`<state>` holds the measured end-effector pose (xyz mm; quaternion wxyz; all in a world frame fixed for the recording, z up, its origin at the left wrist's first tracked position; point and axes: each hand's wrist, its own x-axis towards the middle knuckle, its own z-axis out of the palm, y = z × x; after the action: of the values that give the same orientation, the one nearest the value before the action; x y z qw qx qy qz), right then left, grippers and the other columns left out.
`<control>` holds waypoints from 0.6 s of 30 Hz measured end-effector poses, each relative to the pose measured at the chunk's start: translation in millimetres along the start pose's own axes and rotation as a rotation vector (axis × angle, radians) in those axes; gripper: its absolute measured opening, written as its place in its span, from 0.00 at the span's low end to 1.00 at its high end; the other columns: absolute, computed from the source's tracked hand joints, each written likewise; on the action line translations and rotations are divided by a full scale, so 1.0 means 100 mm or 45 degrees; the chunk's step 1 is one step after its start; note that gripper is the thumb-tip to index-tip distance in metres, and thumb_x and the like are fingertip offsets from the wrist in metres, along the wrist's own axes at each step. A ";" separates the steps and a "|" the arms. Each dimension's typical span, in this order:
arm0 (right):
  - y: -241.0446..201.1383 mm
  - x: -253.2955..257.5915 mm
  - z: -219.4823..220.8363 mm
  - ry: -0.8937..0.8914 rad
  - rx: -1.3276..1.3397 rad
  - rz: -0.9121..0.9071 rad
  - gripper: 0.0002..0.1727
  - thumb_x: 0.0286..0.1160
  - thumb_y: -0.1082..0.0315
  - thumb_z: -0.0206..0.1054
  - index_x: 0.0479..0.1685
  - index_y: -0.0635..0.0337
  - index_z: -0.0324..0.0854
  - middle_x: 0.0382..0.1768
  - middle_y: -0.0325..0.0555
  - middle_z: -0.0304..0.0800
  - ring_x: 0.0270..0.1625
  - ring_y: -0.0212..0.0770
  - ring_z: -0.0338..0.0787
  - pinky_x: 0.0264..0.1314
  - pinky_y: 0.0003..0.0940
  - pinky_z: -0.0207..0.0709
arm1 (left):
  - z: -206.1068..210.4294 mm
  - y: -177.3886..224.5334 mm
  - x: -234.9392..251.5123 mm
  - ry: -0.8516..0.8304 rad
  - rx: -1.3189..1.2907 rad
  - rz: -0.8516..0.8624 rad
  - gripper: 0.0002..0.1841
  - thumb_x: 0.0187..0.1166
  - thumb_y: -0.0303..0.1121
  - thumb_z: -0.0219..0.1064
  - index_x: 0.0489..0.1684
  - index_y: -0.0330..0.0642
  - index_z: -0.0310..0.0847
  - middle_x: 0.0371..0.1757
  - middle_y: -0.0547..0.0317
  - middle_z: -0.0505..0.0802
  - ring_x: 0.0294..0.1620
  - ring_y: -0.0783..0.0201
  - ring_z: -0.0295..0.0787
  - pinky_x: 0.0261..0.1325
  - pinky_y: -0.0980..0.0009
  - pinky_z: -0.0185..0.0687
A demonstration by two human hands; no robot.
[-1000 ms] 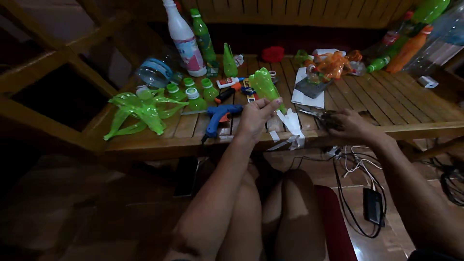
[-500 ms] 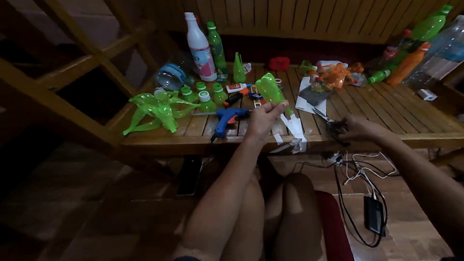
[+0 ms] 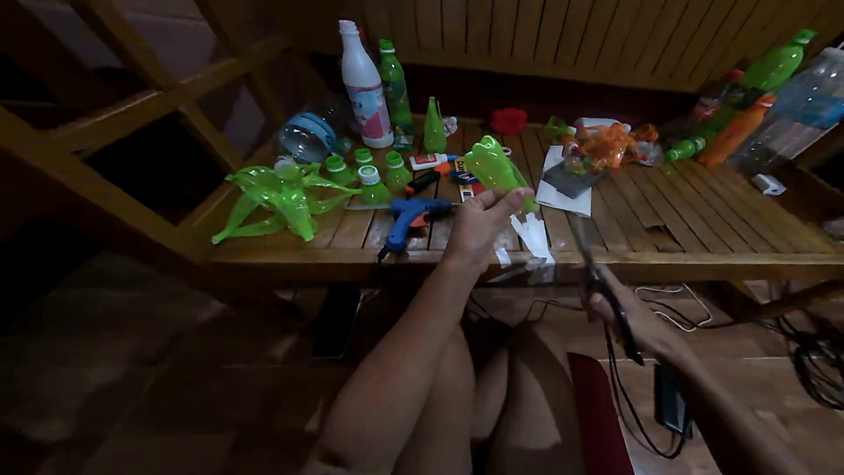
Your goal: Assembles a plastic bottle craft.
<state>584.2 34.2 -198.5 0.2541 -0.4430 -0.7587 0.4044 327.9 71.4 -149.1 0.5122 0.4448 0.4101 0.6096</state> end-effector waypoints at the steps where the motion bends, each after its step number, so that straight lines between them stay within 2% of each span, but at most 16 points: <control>1: -0.04 0.04 0.03 -0.001 -0.065 -0.013 0.54 0.70 0.22 0.55 0.81 0.63 0.64 0.39 0.32 0.78 0.34 0.19 0.77 0.39 0.20 0.77 | 0.01 0.00 -0.01 -0.013 -0.004 0.004 0.09 0.86 0.34 0.65 0.53 0.38 0.85 0.55 0.58 0.94 0.49 0.69 0.90 0.59 0.68 0.85; 9: -0.11 0.25 0.15 0.004 -0.066 -0.206 0.50 0.73 0.24 0.56 0.75 0.65 0.71 0.39 0.31 0.80 0.35 0.15 0.78 0.39 0.14 0.76 | 0.06 0.02 -0.04 -0.059 -0.094 -0.050 0.07 0.87 0.31 0.63 0.49 0.39 0.84 0.52 0.57 0.96 0.45 0.70 0.92 0.50 0.73 0.85; 18: -0.10 0.26 0.18 0.068 -0.059 -0.210 0.42 0.78 0.31 0.58 0.71 0.64 0.75 0.34 0.29 0.79 0.29 0.15 0.76 0.34 0.13 0.74 | 0.07 0.04 -0.07 -0.068 -0.180 -0.033 0.06 0.86 0.28 0.63 0.48 0.35 0.83 0.48 0.53 0.96 0.48 0.64 0.95 0.57 0.69 0.89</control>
<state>554.0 47.1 -198.8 0.2963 -0.3954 -0.7948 0.3523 333.7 64.3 -143.9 0.5608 0.4183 0.3580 0.6183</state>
